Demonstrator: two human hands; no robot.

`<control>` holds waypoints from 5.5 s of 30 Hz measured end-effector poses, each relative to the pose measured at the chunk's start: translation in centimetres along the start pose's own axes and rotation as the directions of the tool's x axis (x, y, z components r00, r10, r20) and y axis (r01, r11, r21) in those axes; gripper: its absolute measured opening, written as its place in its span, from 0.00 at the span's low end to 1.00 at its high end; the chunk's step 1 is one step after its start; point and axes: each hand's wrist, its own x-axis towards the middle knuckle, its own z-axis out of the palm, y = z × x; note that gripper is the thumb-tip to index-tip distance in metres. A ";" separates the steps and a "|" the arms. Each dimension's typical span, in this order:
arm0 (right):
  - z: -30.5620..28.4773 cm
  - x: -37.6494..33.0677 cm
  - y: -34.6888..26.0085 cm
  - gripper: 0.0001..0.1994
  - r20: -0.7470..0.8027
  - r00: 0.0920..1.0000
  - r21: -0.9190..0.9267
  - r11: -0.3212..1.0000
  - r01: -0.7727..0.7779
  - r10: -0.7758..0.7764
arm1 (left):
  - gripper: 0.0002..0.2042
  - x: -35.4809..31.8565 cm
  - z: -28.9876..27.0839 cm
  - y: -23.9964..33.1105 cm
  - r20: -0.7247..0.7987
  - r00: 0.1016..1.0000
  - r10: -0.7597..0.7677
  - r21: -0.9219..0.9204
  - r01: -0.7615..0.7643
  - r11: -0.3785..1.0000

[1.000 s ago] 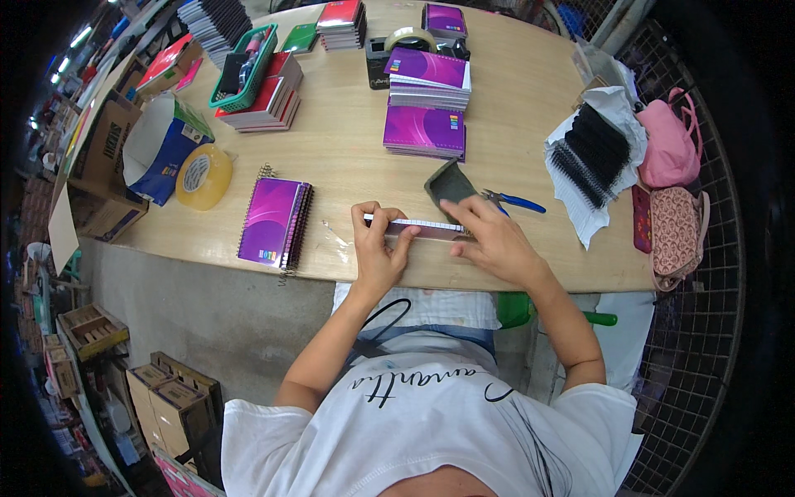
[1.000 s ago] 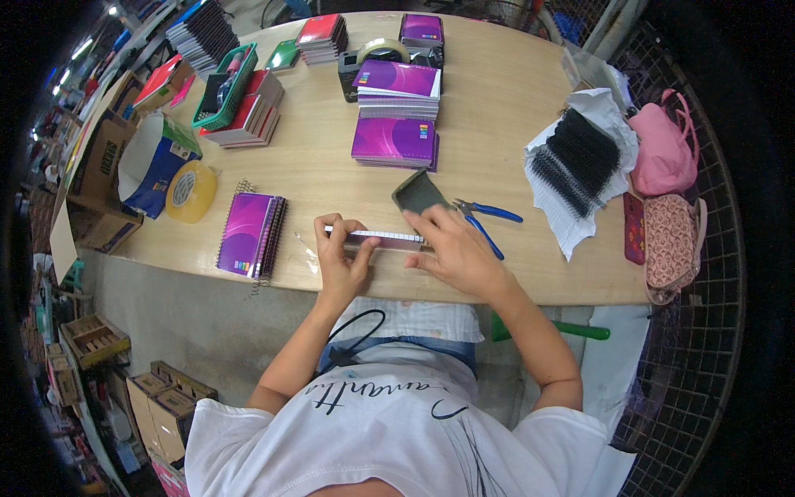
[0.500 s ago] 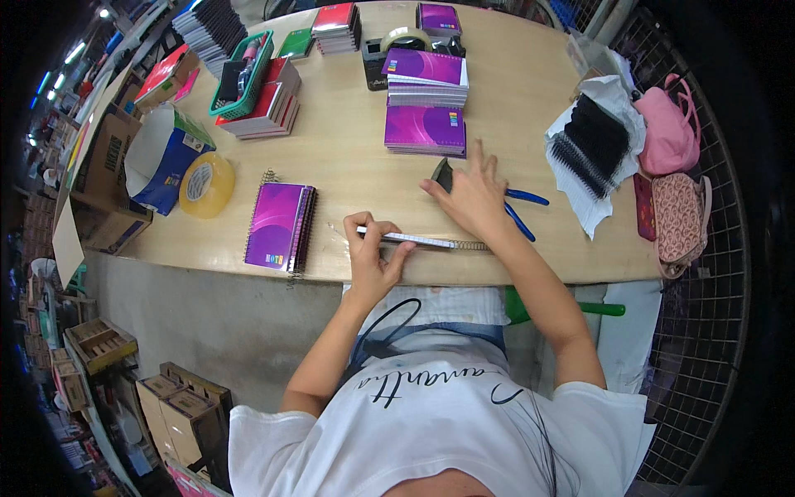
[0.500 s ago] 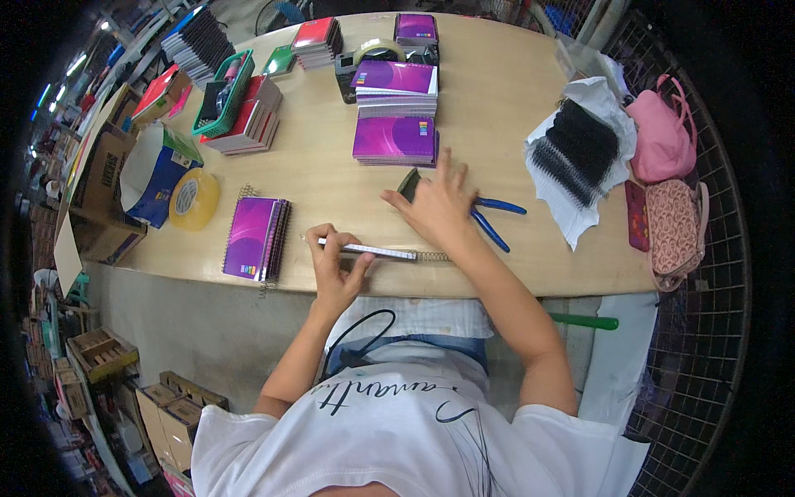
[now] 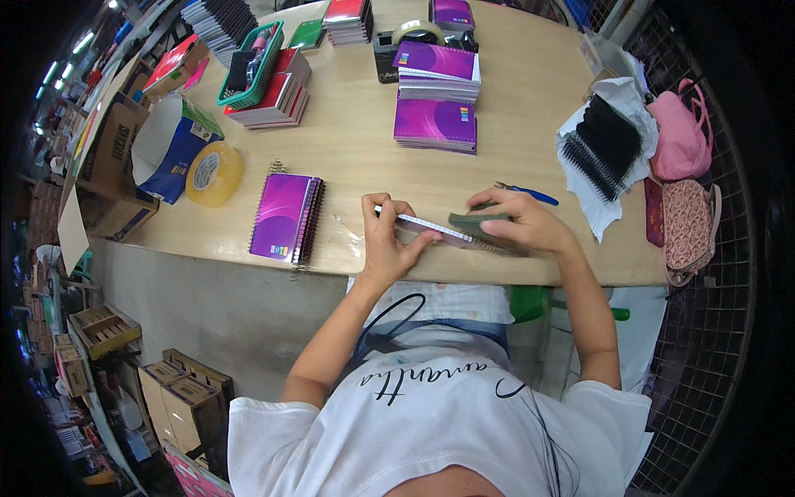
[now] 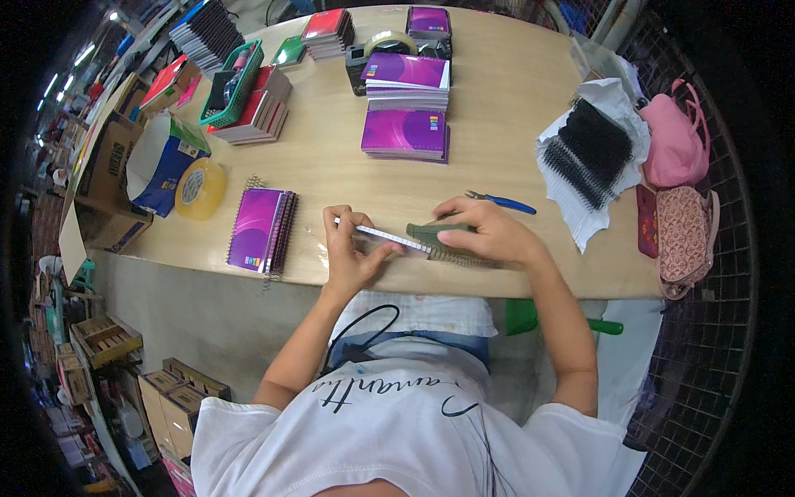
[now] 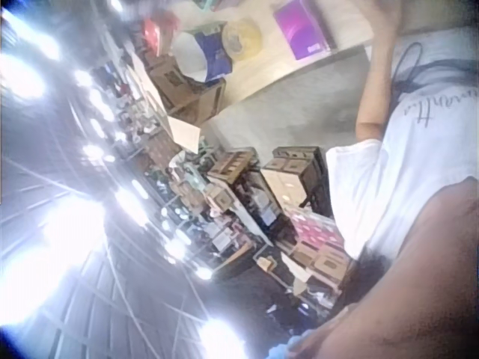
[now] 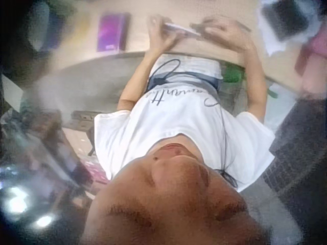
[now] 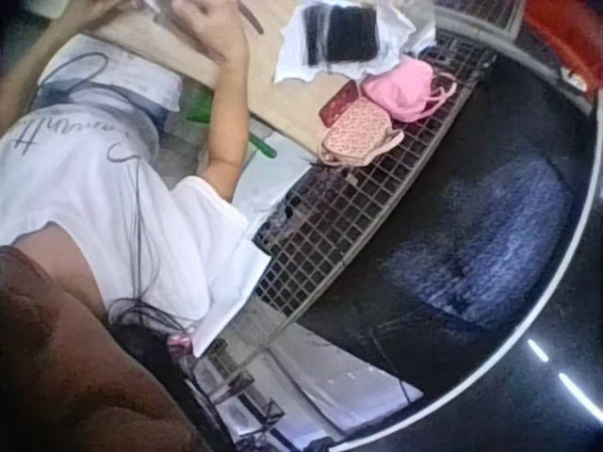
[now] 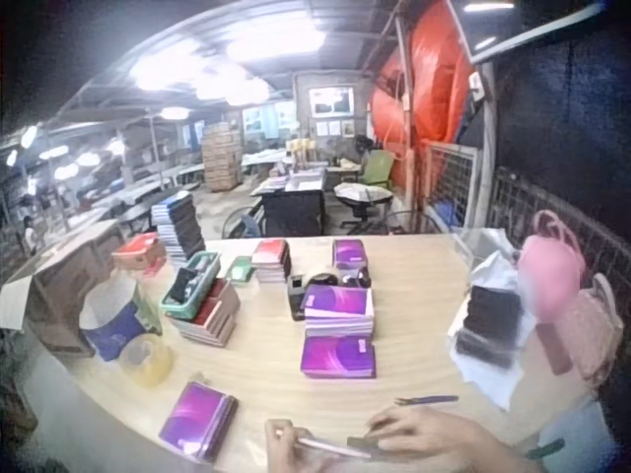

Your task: The person trims the excess length of spiral coils on small notebooks using a pair of snips, handling the notebooks one at a time and placing the trimmed items in a stack.

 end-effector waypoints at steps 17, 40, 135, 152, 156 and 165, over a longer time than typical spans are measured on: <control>0.5 0.3 -0.7 0.20 -0.038 0.997 -0.078 0.995 -0.068 0.066 | 0.29 0.6 1.6 0.5 0.048 0.999 0.016 -0.085 -0.012 0.996; 0.9 1.5 0.2 0.23 0.032 0.999 0.309 0.951 -0.025 0.015 | 0.06 0.5 -0.2 -1.9 0.272 0.923 -0.271 -0.589 0.382 0.712; 2.6 -5.1 7.3 0.26 -0.712 0.702 -0.437 0.798 -0.414 -0.026 | 0.24 1.8 -2.2 1.5 0.277 0.867 -0.414 -0.684 0.481 0.548; 4.7 3.9 -7.0 0.19 -0.412 0.873 -0.170 0.963 0.208 -0.261 | 0.19 1.2 -0.8 1.3 0.249 0.880 -0.404 -0.752 0.439 0.492; 4.0 3.7 -6.9 0.19 -0.358 0.933 0.071 0.996 0.059 -0.029 | 0.23 1.1 -0.9 1.4 0.252 0.891 -0.378 -0.704 0.437 0.560; 4.0 3.5 -7.0 0.23 -0.340 0.940 0.126 0.991 0.048 -0.002 | 0.29 1.4 -1.4 1.9 0.273 0.879 -0.392 -0.750 0.449 0.485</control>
